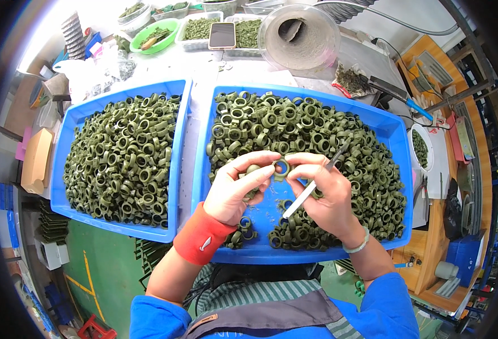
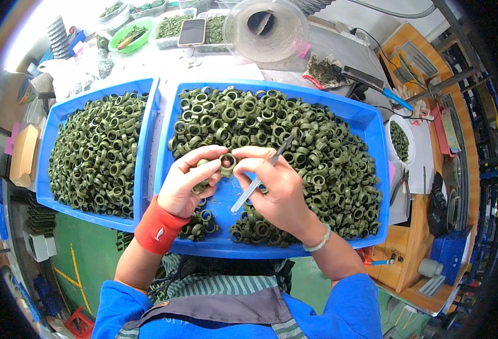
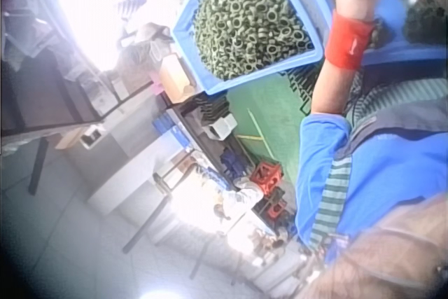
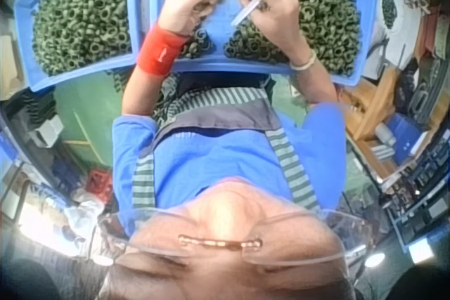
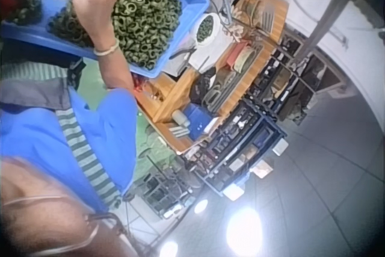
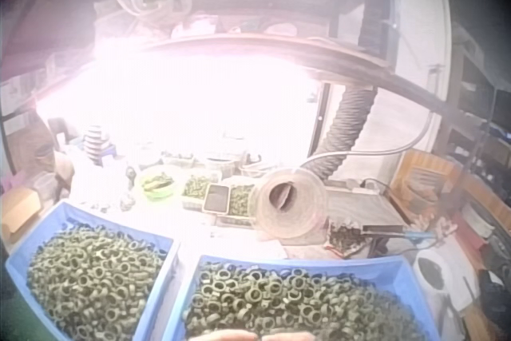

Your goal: The person uses tweezers to pick up individual green rubber rings from a large collection in a blue tray and scrapes away excess material with a small blade.

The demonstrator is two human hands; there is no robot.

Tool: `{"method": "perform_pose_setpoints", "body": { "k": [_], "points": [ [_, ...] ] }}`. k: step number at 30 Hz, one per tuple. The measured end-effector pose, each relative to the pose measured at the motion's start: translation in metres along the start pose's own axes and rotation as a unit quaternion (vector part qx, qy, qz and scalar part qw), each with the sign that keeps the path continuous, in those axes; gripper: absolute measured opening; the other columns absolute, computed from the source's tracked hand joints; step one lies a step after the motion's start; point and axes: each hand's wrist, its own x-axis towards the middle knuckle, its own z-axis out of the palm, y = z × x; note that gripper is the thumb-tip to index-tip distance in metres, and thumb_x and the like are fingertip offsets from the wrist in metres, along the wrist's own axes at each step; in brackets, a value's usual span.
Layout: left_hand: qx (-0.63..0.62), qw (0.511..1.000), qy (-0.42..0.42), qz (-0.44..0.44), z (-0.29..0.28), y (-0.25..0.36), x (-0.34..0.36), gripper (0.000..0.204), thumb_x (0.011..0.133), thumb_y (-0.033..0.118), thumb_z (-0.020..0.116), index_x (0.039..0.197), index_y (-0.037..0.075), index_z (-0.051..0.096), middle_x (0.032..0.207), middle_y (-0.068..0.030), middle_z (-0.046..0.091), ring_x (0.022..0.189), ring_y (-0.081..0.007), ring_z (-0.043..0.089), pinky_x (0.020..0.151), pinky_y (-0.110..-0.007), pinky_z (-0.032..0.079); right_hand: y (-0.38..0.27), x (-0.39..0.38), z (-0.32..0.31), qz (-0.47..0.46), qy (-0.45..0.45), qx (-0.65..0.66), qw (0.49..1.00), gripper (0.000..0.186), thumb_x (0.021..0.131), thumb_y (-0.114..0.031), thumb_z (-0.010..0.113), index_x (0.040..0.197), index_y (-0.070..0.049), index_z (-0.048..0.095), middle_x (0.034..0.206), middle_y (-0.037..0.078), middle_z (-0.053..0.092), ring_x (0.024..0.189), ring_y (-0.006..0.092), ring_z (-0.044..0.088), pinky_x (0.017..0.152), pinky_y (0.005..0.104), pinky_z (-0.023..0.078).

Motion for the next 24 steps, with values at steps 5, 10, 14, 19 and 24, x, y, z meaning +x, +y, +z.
{"method": "perform_pose_setpoints", "body": {
  "k": [5,10,14,19,24],
  "points": [
    [0.010,1.000,0.015,0.006,0.001,0.001,0.000,0.030,0.097,0.012,0.061,0.126,0.005,0.060,0.098,-0.0007,0.067,0.071,-0.0031,0.053,0.051,-0.017,0.036,0.000,-0.003,0.002,0.121,0.025,0.127,0.984,0.023,0.077,0.004,0.075,0.095,-0.004,0.063,0.105,0.013,0.069,0.095,0.0271,0.069,0.080,0.0343,0.055],
    [-0.011,1.000,0.016,0.005,0.001,-0.001,0.002,0.029,0.096,0.011,0.063,0.124,0.004,0.061,0.095,0.0002,0.066,0.068,-0.0029,0.052,0.052,-0.017,0.035,0.002,-0.003,0.003,0.092,0.024,0.100,0.990,0.023,0.077,0.004,0.075,0.095,-0.004,0.063,0.105,0.012,0.070,0.095,0.0262,0.070,0.080,0.0335,0.055],
    [0.098,0.994,0.042,0.035,0.009,0.000,0.000,0.021,0.096,0.020,0.065,0.111,0.006,0.067,0.077,0.0045,0.059,0.062,-0.0021,0.049,0.051,-0.018,0.035,-0.001,-0.002,-0.001,0.044,0.007,0.051,0.998,0.023,0.076,0.004,0.075,0.094,-0.004,0.063,0.104,0.012,0.070,0.095,0.0266,0.070,0.080,0.0343,0.055],
    [0.019,0.999,0.025,0.021,0.004,-0.004,0.002,0.021,0.097,0.021,0.064,0.110,0.005,0.066,0.079,0.0030,0.060,0.063,-0.0028,0.050,0.052,-0.018,0.036,-0.008,-0.003,0.000,0.196,0.009,0.242,0.950,0.016,0.087,-0.001,0.070,0.100,-0.003,0.061,0.096,0.008,0.069,0.091,0.0199,0.070,0.079,0.0298,0.058],
    [0.045,0.998,0.024,0.026,0.007,-0.003,-0.002,0.020,0.096,0.019,0.065,0.110,0.004,0.066,0.079,0.0022,0.060,0.064,-0.0033,0.050,0.053,-0.018,0.035,-0.003,-0.001,-0.002,0.344,0.022,0.386,0.856,0.012,0.098,-0.010,0.060,0.105,0.000,0.058,0.089,0.006,0.068,0.075,0.0132,0.070,0.067,0.0270,0.061]
  ]
}}
